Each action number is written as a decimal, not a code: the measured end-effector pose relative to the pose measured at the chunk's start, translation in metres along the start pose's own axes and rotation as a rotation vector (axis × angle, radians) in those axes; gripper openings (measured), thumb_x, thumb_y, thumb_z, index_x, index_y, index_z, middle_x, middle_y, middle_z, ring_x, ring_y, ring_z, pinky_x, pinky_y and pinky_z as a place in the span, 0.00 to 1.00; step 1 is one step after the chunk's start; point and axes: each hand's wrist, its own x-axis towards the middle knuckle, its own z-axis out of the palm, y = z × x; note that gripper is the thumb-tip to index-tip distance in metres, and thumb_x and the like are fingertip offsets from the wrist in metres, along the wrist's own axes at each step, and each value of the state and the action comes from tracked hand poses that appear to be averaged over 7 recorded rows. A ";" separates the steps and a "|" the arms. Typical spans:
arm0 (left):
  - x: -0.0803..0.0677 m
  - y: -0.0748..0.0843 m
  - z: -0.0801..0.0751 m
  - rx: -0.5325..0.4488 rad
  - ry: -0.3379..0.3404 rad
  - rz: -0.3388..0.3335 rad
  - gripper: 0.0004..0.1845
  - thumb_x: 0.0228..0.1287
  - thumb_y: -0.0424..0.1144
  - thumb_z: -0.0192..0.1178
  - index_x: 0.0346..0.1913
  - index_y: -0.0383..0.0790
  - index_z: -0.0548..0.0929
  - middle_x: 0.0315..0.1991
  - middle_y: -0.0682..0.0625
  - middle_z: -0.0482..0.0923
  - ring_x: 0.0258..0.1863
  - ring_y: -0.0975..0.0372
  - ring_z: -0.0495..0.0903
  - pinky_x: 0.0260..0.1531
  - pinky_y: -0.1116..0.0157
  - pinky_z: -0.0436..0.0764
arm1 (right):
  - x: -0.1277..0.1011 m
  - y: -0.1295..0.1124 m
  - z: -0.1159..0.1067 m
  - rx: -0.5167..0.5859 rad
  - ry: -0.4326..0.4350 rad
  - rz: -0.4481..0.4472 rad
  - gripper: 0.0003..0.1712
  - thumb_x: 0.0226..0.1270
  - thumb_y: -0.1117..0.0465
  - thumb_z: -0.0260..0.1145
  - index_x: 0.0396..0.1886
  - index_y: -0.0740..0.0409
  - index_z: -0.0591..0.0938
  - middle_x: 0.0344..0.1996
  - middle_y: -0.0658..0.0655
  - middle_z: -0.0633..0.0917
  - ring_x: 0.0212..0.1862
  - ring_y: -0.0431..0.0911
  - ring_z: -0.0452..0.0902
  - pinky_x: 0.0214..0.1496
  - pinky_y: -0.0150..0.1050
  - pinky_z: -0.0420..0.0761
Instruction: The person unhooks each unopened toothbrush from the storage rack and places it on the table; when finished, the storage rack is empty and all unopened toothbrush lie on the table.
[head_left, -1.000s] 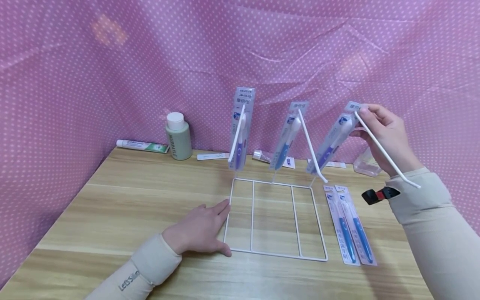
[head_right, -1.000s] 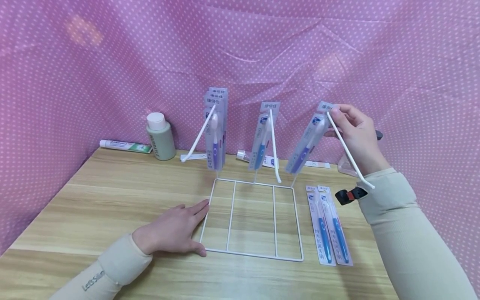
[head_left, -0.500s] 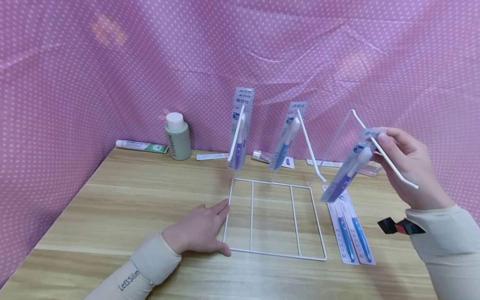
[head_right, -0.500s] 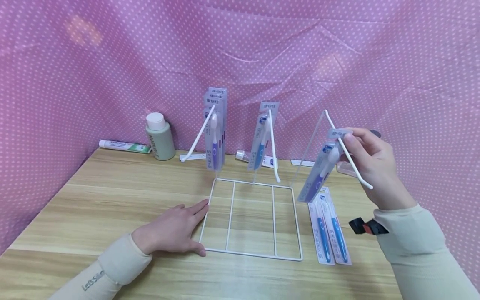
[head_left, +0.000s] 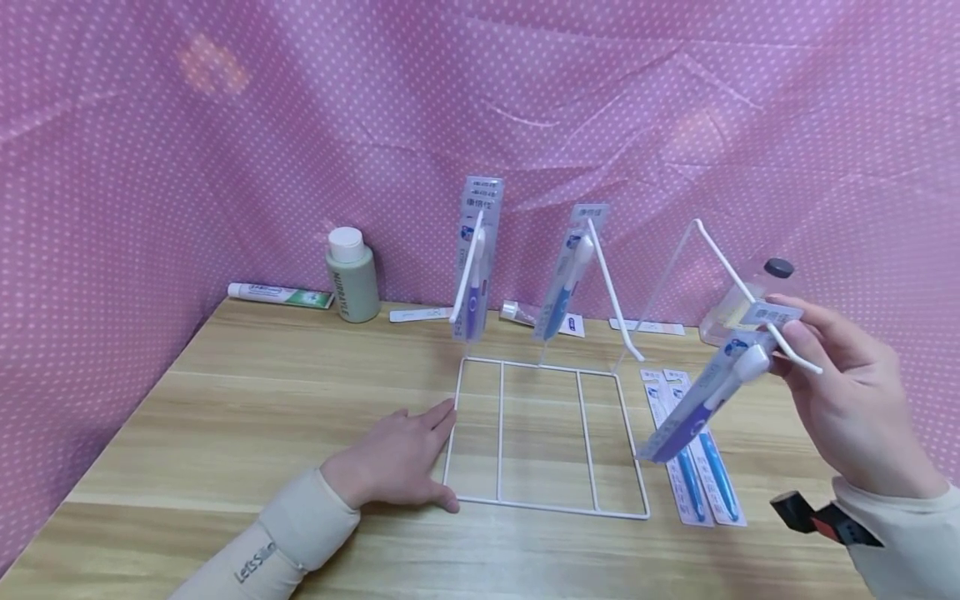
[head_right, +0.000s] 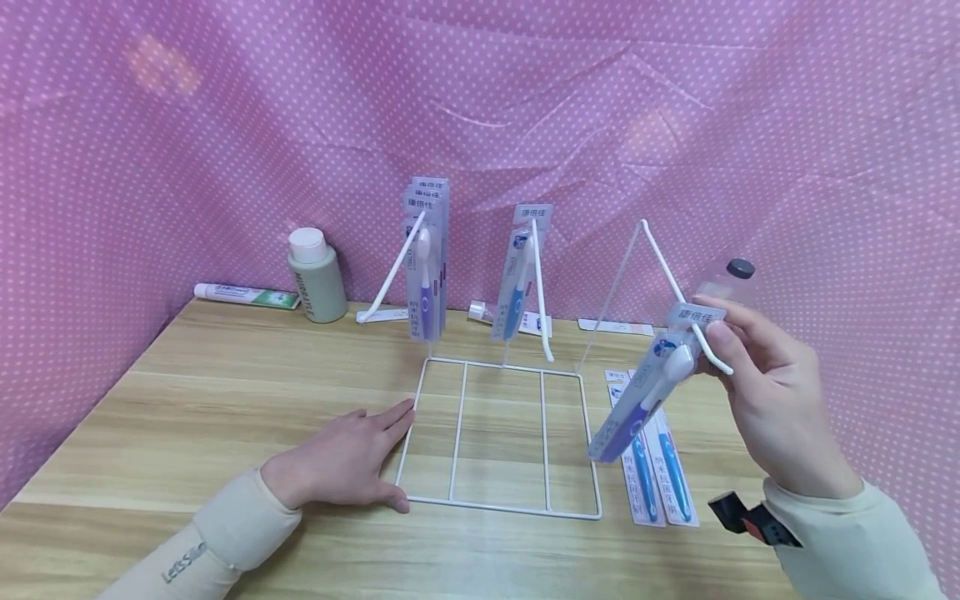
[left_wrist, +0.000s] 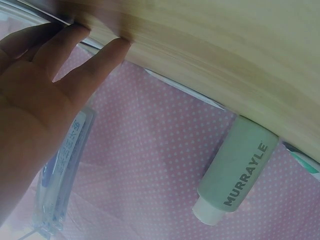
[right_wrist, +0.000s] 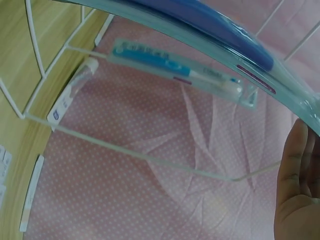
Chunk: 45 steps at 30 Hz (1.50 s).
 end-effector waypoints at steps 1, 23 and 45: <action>0.000 0.000 0.000 0.001 0.002 0.001 0.63 0.53 0.72 0.73 0.80 0.29 0.65 0.83 0.38 0.60 0.75 0.46 0.73 0.74 0.39 0.71 | -0.002 0.000 0.001 0.014 0.002 -0.015 0.22 0.81 0.78 0.47 0.69 0.81 0.73 0.49 0.58 0.88 0.48 0.44 0.85 0.52 0.32 0.87; 0.001 0.001 -0.001 0.022 0.004 0.013 0.63 0.53 0.73 0.73 0.79 0.29 0.66 0.83 0.37 0.60 0.75 0.45 0.74 0.74 0.39 0.71 | -0.036 -0.020 0.016 0.254 -0.058 -0.204 0.22 0.82 0.81 0.39 0.68 0.88 0.68 0.51 0.71 0.88 0.49 0.52 0.88 0.50 0.35 0.88; 0.001 -0.002 0.002 0.006 0.016 0.018 0.64 0.53 0.72 0.73 0.79 0.27 0.66 0.83 0.36 0.60 0.75 0.45 0.73 0.72 0.41 0.73 | -0.015 -0.012 -0.086 -0.225 0.084 0.044 0.23 0.79 0.80 0.51 0.64 0.63 0.81 0.35 0.51 0.94 0.30 0.38 0.90 0.25 0.26 0.83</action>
